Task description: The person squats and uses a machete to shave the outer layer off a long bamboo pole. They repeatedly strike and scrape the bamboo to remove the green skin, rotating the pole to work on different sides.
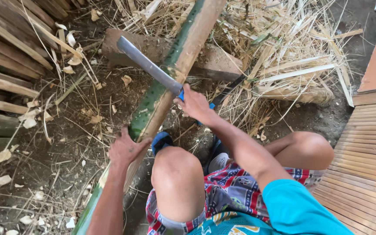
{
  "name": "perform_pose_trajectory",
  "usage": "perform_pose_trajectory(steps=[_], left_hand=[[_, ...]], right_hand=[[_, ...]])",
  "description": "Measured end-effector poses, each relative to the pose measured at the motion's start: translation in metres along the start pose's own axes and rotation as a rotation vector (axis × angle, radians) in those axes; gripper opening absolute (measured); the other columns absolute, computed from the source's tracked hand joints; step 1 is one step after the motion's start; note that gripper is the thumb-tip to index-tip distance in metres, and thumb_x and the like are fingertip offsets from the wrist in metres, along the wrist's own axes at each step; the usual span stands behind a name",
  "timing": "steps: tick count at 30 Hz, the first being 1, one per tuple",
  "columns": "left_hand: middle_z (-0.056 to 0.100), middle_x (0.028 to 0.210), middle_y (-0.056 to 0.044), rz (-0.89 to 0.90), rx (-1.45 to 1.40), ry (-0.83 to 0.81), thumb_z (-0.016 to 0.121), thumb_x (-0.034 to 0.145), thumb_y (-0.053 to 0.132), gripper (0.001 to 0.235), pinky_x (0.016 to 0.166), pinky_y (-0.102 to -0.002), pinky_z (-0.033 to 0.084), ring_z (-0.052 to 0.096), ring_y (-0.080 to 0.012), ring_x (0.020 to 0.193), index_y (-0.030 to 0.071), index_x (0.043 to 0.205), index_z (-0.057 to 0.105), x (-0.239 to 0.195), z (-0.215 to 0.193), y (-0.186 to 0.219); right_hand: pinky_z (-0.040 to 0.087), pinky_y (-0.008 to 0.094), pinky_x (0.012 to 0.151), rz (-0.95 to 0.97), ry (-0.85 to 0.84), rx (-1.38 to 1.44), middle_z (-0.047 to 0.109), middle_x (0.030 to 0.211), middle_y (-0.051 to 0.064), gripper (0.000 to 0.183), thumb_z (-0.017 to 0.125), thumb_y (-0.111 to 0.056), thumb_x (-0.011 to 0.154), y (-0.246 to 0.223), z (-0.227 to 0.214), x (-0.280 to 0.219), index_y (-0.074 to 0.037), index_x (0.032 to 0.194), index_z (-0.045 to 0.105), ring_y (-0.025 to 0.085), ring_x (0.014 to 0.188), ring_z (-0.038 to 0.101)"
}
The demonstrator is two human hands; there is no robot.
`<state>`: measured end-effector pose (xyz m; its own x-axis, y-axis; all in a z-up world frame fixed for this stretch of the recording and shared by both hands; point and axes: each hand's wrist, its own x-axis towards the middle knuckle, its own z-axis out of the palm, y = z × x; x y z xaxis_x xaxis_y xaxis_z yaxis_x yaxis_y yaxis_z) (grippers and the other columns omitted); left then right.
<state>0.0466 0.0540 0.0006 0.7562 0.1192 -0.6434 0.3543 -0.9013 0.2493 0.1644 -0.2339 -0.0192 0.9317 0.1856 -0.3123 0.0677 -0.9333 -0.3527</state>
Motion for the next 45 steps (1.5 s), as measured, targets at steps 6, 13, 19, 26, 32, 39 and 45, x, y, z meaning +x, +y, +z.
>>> perform_pose_trajectory(steps=[6, 13, 19, 26, 32, 39, 45], left_hand=[[0.056, 0.136, -0.031, 0.188, -0.128, 0.114, 0.076, 0.058, 0.08, 0.125, 0.094, -0.054, 0.054, 0.063, -0.047, 0.116, 0.009, 0.153, 0.036, 0.001, 0.018, -0.024], [0.072, 0.109, -0.028, 0.084, -0.171, 0.042, 0.074, 0.06, 0.075, 0.123, 0.09, -0.051, 0.057, 0.072, -0.0439, 0.1, 0.011, 0.156, 0.033, -0.003, 0.02, -0.017], [0.073, 0.111, -0.024, 0.063, -0.124, 0.057, 0.074, 0.064, 0.077, 0.117, 0.09, -0.052, 0.057, 0.072, -0.0425, 0.103, 0.013, 0.154, 0.037, -0.007, 0.018, -0.013], [0.071, 0.114, -0.024, 0.118, -0.16, 0.101, 0.076, 0.061, 0.074, 0.12, 0.087, -0.051, 0.057, 0.072, -0.0419, 0.099, 0.012, 0.154, 0.034, -0.006, 0.015, -0.013], [0.07, 0.119, -0.023, 0.082, -0.136, 0.08, 0.075, 0.063, 0.076, 0.115, 0.09, -0.051, 0.057, 0.071, -0.0407, 0.103, 0.015, 0.153, 0.038, -0.004, 0.012, -0.008], [0.07, 0.123, -0.023, 0.049, -0.173, 0.004, 0.076, 0.062, 0.076, 0.119, 0.096, -0.05, 0.055, 0.069, -0.0408, 0.111, 0.018, 0.157, 0.034, 0.001, 0.008, -0.013], [0.068, 0.123, -0.023, 0.066, -0.173, 0.02, 0.077, 0.06, 0.074, 0.121, 0.095, -0.05, 0.054, 0.068, -0.042, 0.111, 0.018, 0.157, 0.031, 0.007, 0.009, -0.014]], right_hand=[[0.057, 0.052, 0.057, -0.315, 0.307, -0.206, 0.067, 0.095, 0.024, 0.043, 0.064, -0.026, 0.091, -0.003, -0.028, -0.028, 0.0, 0.12, 0.048, 0.042, 0.074, 0.071], [0.056, 0.054, 0.055, -0.387, -0.088, -0.276, 0.067, 0.088, 0.022, 0.039, 0.058, -0.033, 0.1, -0.046, -0.01, -0.053, -0.002, 0.119, 0.046, 0.041, 0.07, 0.07], [0.055, 0.057, 0.062, -0.084, 0.035, -0.251, 0.069, 0.08, 0.022, 0.02, 0.053, -0.024, 0.105, 0.0, -0.063, 0.001, -0.004, 0.11, 0.052, 0.044, 0.072, 0.069], [0.058, 0.051, 0.052, -0.331, -0.133, -0.335, 0.068, 0.079, 0.021, 0.019, 0.052, -0.014, 0.098, -0.025, -0.027, -0.039, 0.0, 0.111, 0.049, 0.037, 0.065, 0.07], [0.059, 0.05, 0.061, 0.178, -0.075, -0.08, 0.069, 0.084, 0.019, 0.024, 0.053, -0.015, 0.098, 0.021, -0.083, 0.023, -0.002, 0.117, 0.047, 0.037, 0.074, 0.073], [0.056, 0.052, 0.06, -0.116, 0.065, -0.158, 0.07, 0.085, 0.022, 0.027, 0.056, -0.015, 0.097, 0.01, -0.047, 0.007, 0.001, 0.116, 0.048, 0.041, 0.071, 0.071], [0.057, 0.052, 0.056, -0.414, -0.06, -0.445, 0.069, 0.083, 0.019, 0.009, 0.054, -0.013, 0.101, 0.005, -0.02, -0.019, -0.007, 0.107, 0.051, 0.037, 0.069, 0.071]])
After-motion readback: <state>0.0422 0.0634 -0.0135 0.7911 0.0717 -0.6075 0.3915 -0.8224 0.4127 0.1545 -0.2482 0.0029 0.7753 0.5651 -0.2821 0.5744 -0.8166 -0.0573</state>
